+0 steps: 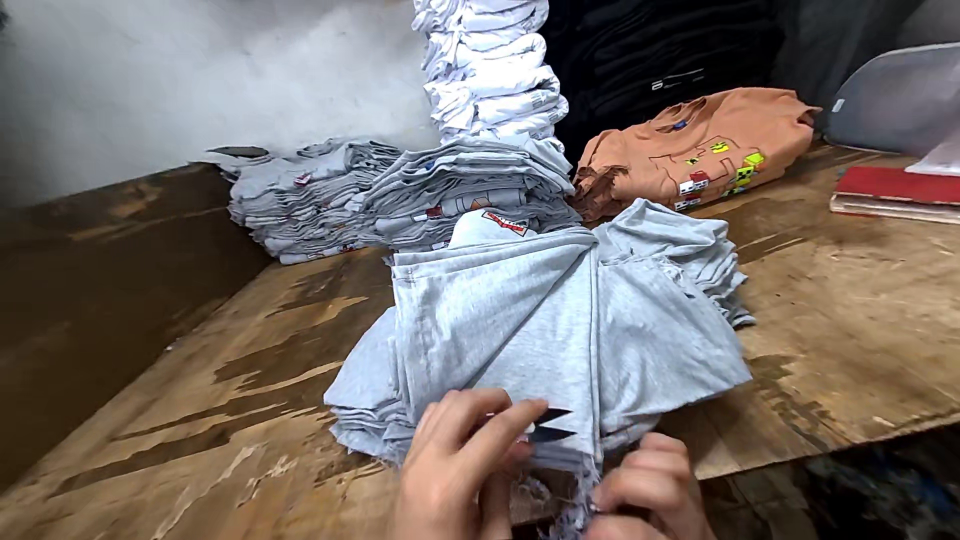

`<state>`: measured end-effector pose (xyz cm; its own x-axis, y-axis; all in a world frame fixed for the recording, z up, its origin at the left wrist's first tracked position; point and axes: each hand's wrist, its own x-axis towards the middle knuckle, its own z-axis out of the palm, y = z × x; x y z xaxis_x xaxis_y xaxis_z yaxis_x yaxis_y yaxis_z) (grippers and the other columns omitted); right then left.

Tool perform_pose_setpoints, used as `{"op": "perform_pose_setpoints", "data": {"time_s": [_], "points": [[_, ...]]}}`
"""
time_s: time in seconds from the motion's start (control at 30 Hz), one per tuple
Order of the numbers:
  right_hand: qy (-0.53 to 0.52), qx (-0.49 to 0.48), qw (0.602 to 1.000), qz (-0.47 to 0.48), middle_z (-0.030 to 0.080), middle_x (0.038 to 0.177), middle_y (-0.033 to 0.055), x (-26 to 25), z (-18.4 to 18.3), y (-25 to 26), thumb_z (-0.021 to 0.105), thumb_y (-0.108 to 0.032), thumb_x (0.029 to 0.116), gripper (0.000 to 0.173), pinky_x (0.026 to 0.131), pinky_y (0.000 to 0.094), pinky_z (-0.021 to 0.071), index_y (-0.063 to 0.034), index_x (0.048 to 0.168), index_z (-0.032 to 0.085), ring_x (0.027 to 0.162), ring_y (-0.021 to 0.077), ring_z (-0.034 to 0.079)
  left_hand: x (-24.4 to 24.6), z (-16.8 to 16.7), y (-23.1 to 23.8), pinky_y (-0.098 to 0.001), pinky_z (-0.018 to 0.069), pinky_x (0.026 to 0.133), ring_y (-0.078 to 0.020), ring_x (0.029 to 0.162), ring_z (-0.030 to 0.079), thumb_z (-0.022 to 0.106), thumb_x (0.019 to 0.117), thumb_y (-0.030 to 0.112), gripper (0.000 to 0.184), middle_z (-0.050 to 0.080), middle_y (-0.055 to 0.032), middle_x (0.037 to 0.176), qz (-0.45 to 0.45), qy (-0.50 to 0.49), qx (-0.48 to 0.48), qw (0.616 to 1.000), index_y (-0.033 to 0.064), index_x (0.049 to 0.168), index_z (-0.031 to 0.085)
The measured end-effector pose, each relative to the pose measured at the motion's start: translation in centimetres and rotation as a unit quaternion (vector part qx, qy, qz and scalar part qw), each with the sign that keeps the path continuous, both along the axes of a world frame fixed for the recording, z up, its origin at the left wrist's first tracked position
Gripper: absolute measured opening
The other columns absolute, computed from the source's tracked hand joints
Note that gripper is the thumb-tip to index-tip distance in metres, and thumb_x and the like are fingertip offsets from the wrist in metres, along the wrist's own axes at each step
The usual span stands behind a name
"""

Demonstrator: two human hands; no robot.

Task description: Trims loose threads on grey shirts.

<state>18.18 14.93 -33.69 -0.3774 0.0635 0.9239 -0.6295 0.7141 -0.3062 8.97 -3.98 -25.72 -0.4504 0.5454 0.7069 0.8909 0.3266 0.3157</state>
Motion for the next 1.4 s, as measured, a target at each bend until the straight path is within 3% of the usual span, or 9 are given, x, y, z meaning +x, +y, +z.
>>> {"op": "perform_pose_setpoints", "data": {"time_s": [0.07, 0.23, 0.47, 0.67, 0.83, 1.03, 1.13, 1.23, 1.4], "points": [[0.008, 0.004, 1.0, -0.03, 0.064, 0.098, -0.0085, 0.3, -0.5, 0.1, 0.056, -0.043, 0.0989, 0.029, 0.107, 0.0327, 0.0335, -0.0239, 0.078, 0.062, 0.108, 0.0084, 0.054, -0.1, 0.3, -0.1, -0.0329, 0.0525, 0.085, -0.0133, 0.098, 0.062, 0.07, 0.0969, 0.034, 0.037, 0.066, -0.0048, 0.109, 0.0, -0.033, -0.006, 0.999, 0.0218, 0.132, 0.069], [0.001, -0.028, 0.97, -0.243, 0.058, 0.11, -0.0065, -1.1, 1.5, -1.3, 0.07, -0.044, 0.0918, 0.018, 0.103, 0.034, 0.0365, -0.0304, 0.103, 0.071, 0.113, 0.0091, 0.052, -0.3, 0.0, 0.0, -0.0344, 0.0532, 0.083, -0.0132, 0.097, 0.064, 0.068, 0.0979, 0.031, 0.028, 0.068, -0.0025, 0.109, 0.012, -0.02, -0.016, 1.0, 0.0223, 0.124, 0.074], [-0.061, -0.288, 0.956, -0.011, 0.064, 0.105, 0.0006, -1.2, 2.9, -1.7, 0.071, -0.02, 0.0961, 0.011, 0.092, 0.0217, 0.053, -0.0125, 0.09, 0.076, 0.107, 0.0087, 0.061, 0.4, -0.4, 0.6, -0.034, 0.0514, 0.081, -0.0132, 0.094, 0.065, 0.064, 0.1007, 0.023, 0.021, 0.072, -0.0005, 0.104, 0.0, 0.007, -0.025, 1.0, 0.0221, 0.115, 0.079], [-0.023, -0.105, 0.994, 0.0, 0.066, 0.094, -0.0072, 0.2, 1.1, -0.2, 0.06, -0.036, 0.0993, 0.027, 0.101, 0.0316, 0.0423, -0.0209, 0.078, 0.064, 0.104, 0.0075, 0.059, 0.1, 0.2, 0.6, -0.0356, 0.0529, 0.083, -0.0142, 0.096, 0.064, 0.069, 0.0977, 0.028, 0.026, 0.068, -0.0032, 0.106, 0.001, -0.029, -0.016, 0.999, 0.0206, 0.122, 0.074], [-0.008, -0.088, 0.984, -0.157, 0.059, 0.109, 0.0014, -2.1, 2.4, -2.2, 0.081, -0.044, 0.0848, 0.04, 0.095, 0.0259, 0.0485, -0.017, 0.109, 0.064, 0.107, 0.0102, 0.057, -1.2, 0.4, 0.6, -0.0294, 0.0537, 0.081, -0.0078, 0.091, 0.064, 0.063, 0.0876, 0.008, 0.021, 0.067, 0.0038, 0.096, -0.046, -0.052, -0.013, 0.997, 0.0199, 0.099, 0.077], [0.021, -0.309, 0.946, 0.092, 0.075, 0.096, 0.0028, -5.0, 4.6, -2.6, 0.059, 0.002, 0.0986, 0.013, 0.065, 0.0179, 0.058, 0.0005, 0.111, 0.064, 0.076, 0.004, 0.069, -3.0, 1.3, 0.9, -0.0212, 0.0564, 0.072, -0.0034, 0.083, 0.065, 0.06, 0.0873, 0.005, 0.022, 0.07, 0.0069, 0.092, -0.112, -0.111, 0.052, 0.986, 0.0154, 0.1, 0.074], [0.004, -0.233, 0.972, 0.031, 0.065, 0.11, 0.0023, -4.6, 4.4, -2.0, 0.074, -0.039, 0.0945, 0.049, 0.08, 0.0203, 0.0546, -0.0059, 0.126, 0.056, 0.095, 0.0049, 0.063, -3.2, 2.1, 0.8, -0.0227, 0.0593, 0.078, -0.0076, 0.096, 0.068, 0.06, 0.0894, 0.003, 0.02, 0.071, 0.0008, 0.109, -0.162, -0.133, 0.041, 0.977, 0.0132, 0.1, 0.074], [0.013, -0.225, 0.974, 0.02, 0.073, 0.107, 0.0059, -4.0, 4.3, -3.4, 0.08, -0.006, 0.0835, 0.038, 0.086, 0.0239, 0.0621, -0.0035, 0.117, 0.062, 0.098, 0.0094, 0.071, -3.1, 2.3, 0.9, -0.0242, 0.0554, 0.077, -0.0057, 0.09, 0.065, 0.057, 0.0887, 0.004, 0.024, 0.071, 0.0057, 0.098, -0.139, -0.11, 0.037, 0.984, 0.0152, 0.102, 0.074], [0.007, -0.259, 0.963, 0.072, 0.076, 0.1, 0.0039, -4.8, 4.2, -2.5, 0.055, 0.003, 0.1008, 0.022, 0.084, 0.0217, 0.0614, 0.0051, 0.12, 0.065, 0.094, 0.0056, 0.072, -3.5, 2.4, 3.0, -0.0166, 0.0523, 0.061, -0.0001, 0.071, 0.062, 0.057, 0.0969, 0.009, 0.018, 0.069, 0.007, 0.086, -0.094, -0.175, 0.076, 0.977, 0.0133, 0.106, 0.072]]}}
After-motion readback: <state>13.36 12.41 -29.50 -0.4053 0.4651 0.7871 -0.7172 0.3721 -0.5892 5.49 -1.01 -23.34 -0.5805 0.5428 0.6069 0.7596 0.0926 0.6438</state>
